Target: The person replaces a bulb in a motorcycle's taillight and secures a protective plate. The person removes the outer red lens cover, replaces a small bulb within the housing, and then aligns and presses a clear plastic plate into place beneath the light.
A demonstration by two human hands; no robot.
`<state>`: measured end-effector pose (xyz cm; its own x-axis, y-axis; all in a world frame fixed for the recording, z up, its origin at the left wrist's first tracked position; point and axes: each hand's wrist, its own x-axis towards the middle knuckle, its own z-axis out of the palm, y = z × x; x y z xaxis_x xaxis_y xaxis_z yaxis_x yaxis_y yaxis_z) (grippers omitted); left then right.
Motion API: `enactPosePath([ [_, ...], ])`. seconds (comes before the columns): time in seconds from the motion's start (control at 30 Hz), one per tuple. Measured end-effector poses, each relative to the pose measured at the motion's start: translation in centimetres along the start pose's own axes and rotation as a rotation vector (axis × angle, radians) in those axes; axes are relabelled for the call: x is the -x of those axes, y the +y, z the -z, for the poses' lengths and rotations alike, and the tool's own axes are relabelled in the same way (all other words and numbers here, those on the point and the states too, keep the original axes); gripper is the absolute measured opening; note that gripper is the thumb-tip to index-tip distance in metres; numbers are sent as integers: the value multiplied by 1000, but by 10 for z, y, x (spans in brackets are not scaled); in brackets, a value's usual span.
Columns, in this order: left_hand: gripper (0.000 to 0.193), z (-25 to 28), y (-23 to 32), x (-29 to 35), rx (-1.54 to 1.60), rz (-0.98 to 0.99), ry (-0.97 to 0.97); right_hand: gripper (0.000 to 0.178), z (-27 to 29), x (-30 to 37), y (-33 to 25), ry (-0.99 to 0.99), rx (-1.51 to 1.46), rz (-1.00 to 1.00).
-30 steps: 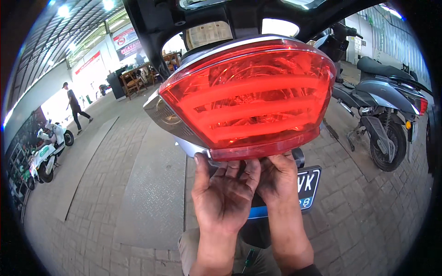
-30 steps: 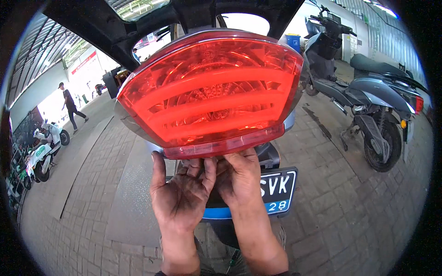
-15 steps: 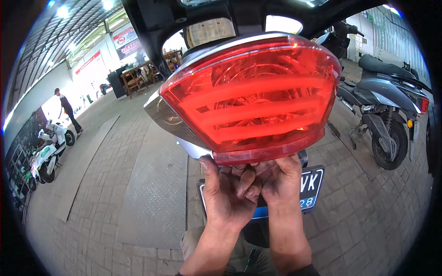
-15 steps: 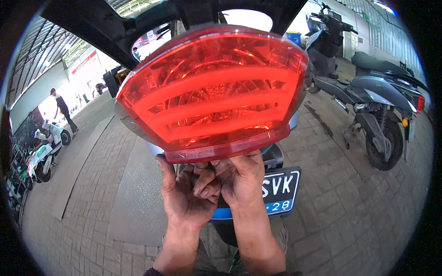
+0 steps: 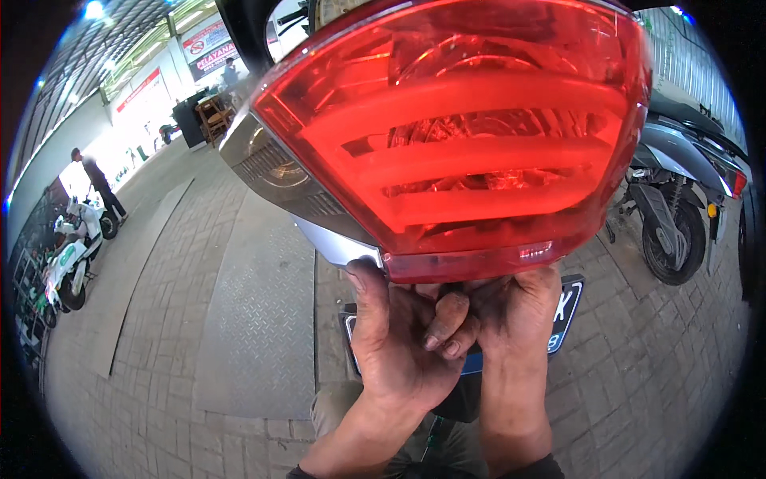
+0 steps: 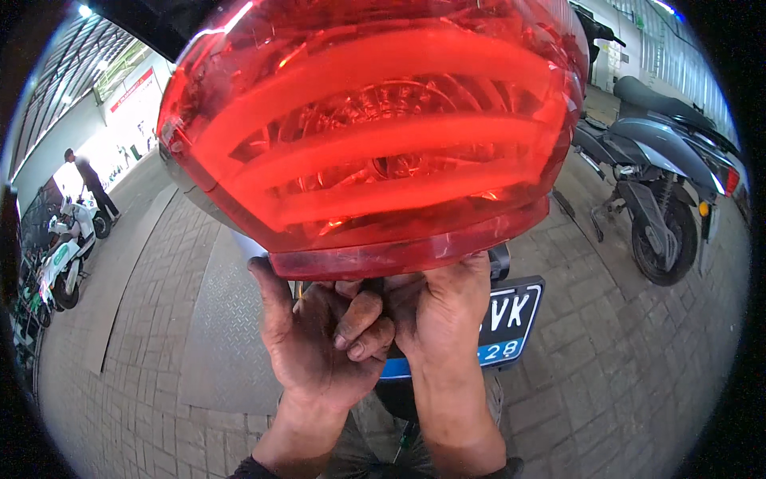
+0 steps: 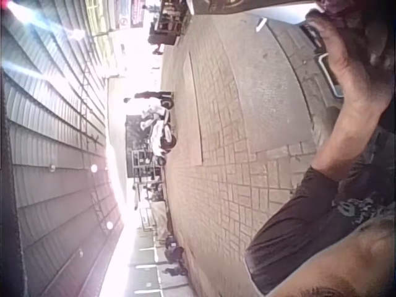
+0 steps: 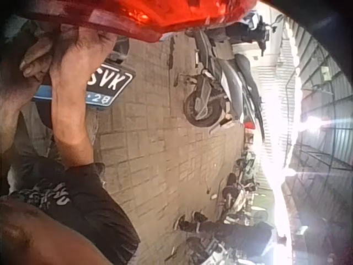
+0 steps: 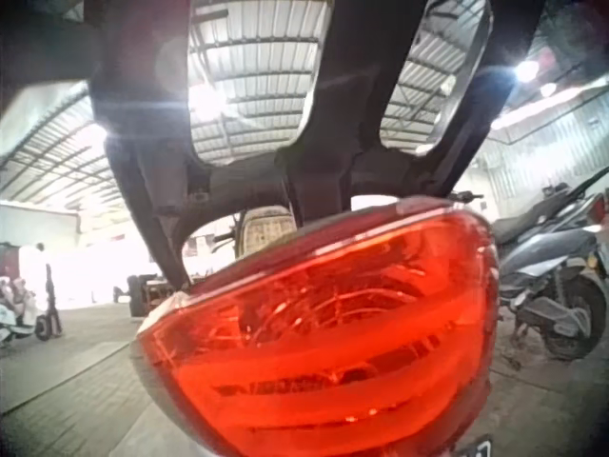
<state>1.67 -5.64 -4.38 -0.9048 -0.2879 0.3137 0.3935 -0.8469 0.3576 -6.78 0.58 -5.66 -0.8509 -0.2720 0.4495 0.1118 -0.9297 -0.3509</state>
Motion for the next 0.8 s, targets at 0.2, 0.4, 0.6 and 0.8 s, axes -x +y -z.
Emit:
enactPosePath([
  [0.2, 62, 2, 0, 2, 23, 9, -38, 35, -19, 9, -8, 69, -64, -65],
  [0.4, 63, 5, 4, 4, 74, 44, -47, 36, -29, 14, -4, 148, 19, -11],
  [0.6, 67, 2, 0, 2, 118, 4, -45, 34, -20, 14, -18, 78, -309, -119],
  [0.8, 75, 1, 1, -2, 23, 22, -48, 51, -30, 20, -33, 2, -236, -172],
])
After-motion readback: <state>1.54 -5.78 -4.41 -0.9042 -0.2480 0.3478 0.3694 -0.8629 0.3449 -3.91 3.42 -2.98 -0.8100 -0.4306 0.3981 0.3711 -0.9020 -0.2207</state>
